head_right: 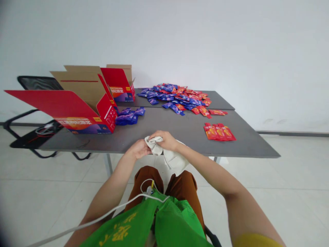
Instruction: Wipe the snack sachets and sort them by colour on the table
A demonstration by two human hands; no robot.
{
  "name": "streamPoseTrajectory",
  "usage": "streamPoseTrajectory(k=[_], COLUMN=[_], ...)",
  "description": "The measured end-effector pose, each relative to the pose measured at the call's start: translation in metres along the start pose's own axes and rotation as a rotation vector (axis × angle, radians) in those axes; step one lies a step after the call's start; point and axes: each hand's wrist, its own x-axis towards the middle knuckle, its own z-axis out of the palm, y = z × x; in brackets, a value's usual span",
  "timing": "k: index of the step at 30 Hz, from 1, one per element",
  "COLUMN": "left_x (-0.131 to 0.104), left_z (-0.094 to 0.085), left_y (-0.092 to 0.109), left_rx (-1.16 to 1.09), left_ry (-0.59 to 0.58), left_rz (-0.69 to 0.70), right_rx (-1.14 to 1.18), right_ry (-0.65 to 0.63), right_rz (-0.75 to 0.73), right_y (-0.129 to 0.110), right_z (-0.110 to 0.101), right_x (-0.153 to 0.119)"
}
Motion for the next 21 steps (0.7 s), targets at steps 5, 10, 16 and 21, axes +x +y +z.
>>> streamPoseTrajectory(k=[5, 10, 16, 21], left_x=[-0.007, -0.007, -0.043, -0.082], left_z=[-0.003, -0.004, -0.011, -0.014], left_y=[0.000, 0.000, 0.015, 0.054], left_rx=[-0.023, -0.013, 0.038, 0.114], left_ry=[-0.074, -0.032, 0.083, 0.163], left_rz=[-0.080, -0.066, 0.041, 0.171], right_rx=[-0.335, -0.636, -0.596, -0.325], right_ry=[-0.017, -0.039, 0.085, 0.305], right_rz=[0.123, 0.261, 0.417, 0.230], right_y=[0.021, 0.050, 0.071, 0.068], right_z=[0.004, -0.014, -0.030, -0.031], right_x=[0.004, 0.023, 0.028, 0.024])
